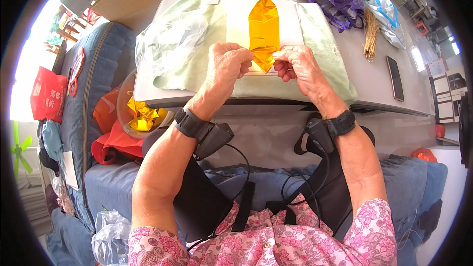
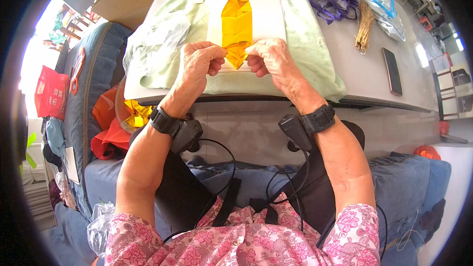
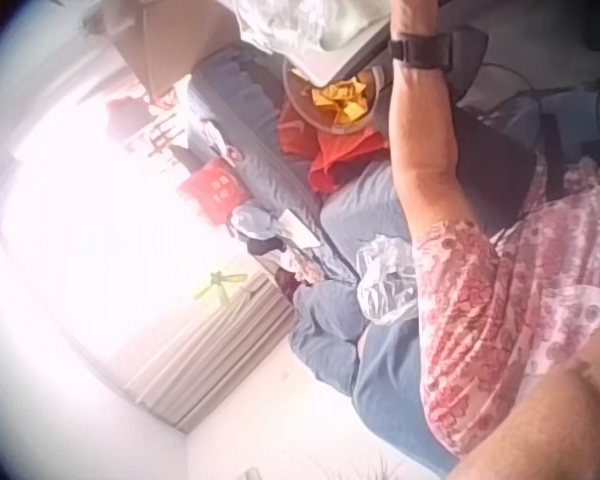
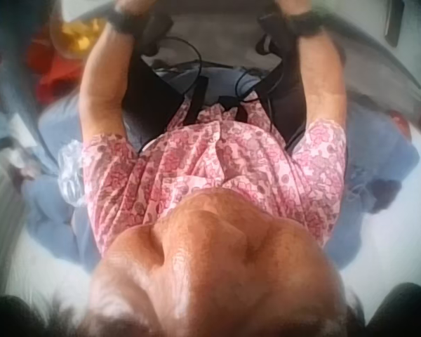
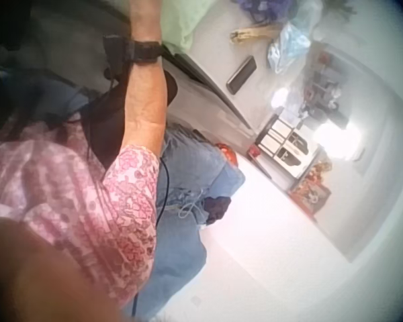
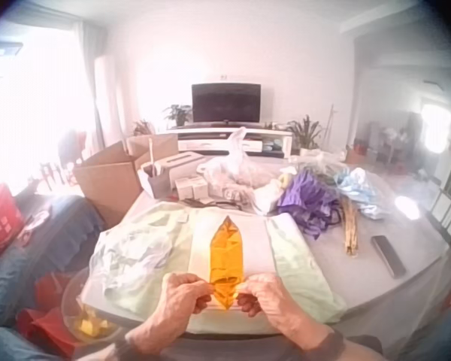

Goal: The person folds a yellow sheet of paper into a triangular shape, then unfolds it and refolds it into a long narrow strip. The person presses the folds flat and places the finished strip on the table.

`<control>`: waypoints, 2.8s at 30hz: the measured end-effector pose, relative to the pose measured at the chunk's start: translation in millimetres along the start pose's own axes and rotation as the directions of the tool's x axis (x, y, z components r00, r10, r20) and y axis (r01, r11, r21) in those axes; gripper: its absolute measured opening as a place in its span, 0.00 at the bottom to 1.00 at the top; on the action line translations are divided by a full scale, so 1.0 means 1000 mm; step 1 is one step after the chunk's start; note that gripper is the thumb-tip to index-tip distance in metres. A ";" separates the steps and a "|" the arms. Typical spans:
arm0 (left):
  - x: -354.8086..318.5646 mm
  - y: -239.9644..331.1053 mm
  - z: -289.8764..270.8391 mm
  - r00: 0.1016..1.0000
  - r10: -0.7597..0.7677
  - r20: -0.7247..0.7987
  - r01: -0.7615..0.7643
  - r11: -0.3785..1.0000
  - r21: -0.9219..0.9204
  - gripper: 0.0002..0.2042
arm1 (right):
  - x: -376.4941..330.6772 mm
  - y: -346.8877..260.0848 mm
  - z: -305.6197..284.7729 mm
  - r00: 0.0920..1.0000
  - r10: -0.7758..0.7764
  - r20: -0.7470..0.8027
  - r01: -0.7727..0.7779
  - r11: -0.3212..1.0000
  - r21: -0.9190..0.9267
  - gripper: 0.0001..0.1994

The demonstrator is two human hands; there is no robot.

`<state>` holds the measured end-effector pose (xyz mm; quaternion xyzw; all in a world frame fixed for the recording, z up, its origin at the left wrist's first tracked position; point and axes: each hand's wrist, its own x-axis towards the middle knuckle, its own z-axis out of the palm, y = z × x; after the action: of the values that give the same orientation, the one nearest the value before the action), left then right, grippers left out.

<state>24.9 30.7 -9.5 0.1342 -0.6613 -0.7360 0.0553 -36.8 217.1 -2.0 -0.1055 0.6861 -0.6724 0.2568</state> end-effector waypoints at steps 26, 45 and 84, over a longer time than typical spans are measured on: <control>-0.008 0.008 -0.012 0.995 0.015 0.103 -0.008 0.998 -0.064 0.07 | -0.001 -0.003 -0.004 0.990 -0.085 0.115 0.092 0.994 -0.063 0.12; 0.001 0.017 -0.048 0.989 0.145 -0.028 -0.146 0.987 -0.063 0.13 | -0.009 -0.009 -0.016 0.492 -0.771 0.405 0.611 -0.026 -0.791 0.06; 0.006 0.025 -0.060 0.968 0.098 0.232 -0.155 0.958 0.242 0.11 | -0.013 0.002 0.001 0.374 -0.609 0.700 0.701 -0.308 -0.643 0.04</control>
<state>33.0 -31.0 9.6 0.0163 -0.7607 -0.6488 0.0119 -24.8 222.8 -0.9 -0.6217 0.7272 -0.1321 -0.2593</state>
